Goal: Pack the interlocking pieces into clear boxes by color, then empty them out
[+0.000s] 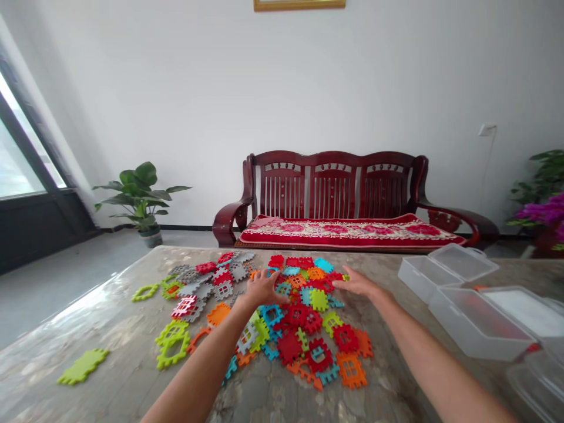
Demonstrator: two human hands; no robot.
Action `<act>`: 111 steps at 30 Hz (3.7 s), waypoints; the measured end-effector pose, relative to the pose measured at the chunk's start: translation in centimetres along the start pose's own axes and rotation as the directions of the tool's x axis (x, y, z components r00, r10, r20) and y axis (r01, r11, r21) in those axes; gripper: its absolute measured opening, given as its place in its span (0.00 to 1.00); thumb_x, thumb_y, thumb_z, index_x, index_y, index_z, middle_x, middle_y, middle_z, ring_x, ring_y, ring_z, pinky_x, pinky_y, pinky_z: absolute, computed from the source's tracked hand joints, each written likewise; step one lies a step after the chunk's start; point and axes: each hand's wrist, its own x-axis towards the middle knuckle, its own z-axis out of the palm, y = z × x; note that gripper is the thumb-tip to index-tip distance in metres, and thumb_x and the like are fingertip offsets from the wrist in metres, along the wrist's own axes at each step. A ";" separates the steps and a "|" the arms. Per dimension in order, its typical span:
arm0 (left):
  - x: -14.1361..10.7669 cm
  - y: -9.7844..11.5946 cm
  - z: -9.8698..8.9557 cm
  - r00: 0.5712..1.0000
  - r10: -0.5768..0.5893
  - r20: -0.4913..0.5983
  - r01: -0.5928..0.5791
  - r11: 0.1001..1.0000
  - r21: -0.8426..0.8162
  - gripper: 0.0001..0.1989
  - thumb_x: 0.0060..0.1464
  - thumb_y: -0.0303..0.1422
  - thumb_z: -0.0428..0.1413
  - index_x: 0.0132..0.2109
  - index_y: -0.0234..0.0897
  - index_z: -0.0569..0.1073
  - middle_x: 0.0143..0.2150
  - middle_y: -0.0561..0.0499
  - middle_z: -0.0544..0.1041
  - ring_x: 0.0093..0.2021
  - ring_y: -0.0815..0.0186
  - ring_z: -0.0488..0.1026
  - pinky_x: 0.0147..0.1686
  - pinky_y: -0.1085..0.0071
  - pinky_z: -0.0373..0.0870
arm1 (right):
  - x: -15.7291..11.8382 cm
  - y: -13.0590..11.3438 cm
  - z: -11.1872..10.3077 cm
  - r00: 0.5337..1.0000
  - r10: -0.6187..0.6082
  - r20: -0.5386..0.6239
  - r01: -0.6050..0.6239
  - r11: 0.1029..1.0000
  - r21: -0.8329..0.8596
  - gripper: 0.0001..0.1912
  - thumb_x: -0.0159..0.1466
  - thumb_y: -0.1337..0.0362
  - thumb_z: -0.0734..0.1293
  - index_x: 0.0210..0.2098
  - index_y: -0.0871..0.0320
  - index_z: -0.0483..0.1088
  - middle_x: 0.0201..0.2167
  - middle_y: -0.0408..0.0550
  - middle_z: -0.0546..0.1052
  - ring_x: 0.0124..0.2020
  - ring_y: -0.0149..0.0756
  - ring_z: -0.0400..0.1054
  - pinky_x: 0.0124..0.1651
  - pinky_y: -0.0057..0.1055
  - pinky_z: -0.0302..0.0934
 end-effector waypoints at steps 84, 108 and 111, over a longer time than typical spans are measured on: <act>11.6 8.9 1.1 0.993 0.111 -0.032 -0.111 0.994 -0.001 0.33 0.54 0.58 0.44 0.60 0.47 0.67 0.60 0.34 0.65 0.60 0.37 0.62 0.50 0.35 0.60 | -4.9 1.3 2.4 0.935 -0.089 -0.344 0.042 0.989 -0.141 0.11 0.58 0.68 0.63 0.35 0.53 0.77 0.44 0.50 0.78 0.49 0.44 0.69 0.54 0.36 0.59; 11.0 11.8 1.1 0.879 0.454 -0.146 -0.475 0.859 -0.189 0.19 0.59 0.41 0.46 0.48 0.37 0.75 0.47 0.47 0.78 0.48 0.58 0.73 0.49 0.67 0.66 | -5.3 0.2 1.6 0.947 -0.065 -0.316 0.015 0.987 -0.160 0.10 0.58 0.70 0.63 0.35 0.56 0.76 0.42 0.50 0.78 0.47 0.43 0.68 0.51 0.34 0.58; 11.1 13.0 1.5 0.877 0.468 -0.106 -0.479 0.861 -0.171 0.25 0.55 0.43 0.52 0.58 0.41 0.69 0.62 0.44 0.69 0.62 0.52 0.63 0.59 0.59 0.58 | -5.3 0.4 1.7 0.945 -0.074 -0.318 0.028 0.989 -0.148 0.10 0.59 0.70 0.63 0.35 0.56 0.76 0.41 0.49 0.78 0.48 0.43 0.68 0.52 0.34 0.57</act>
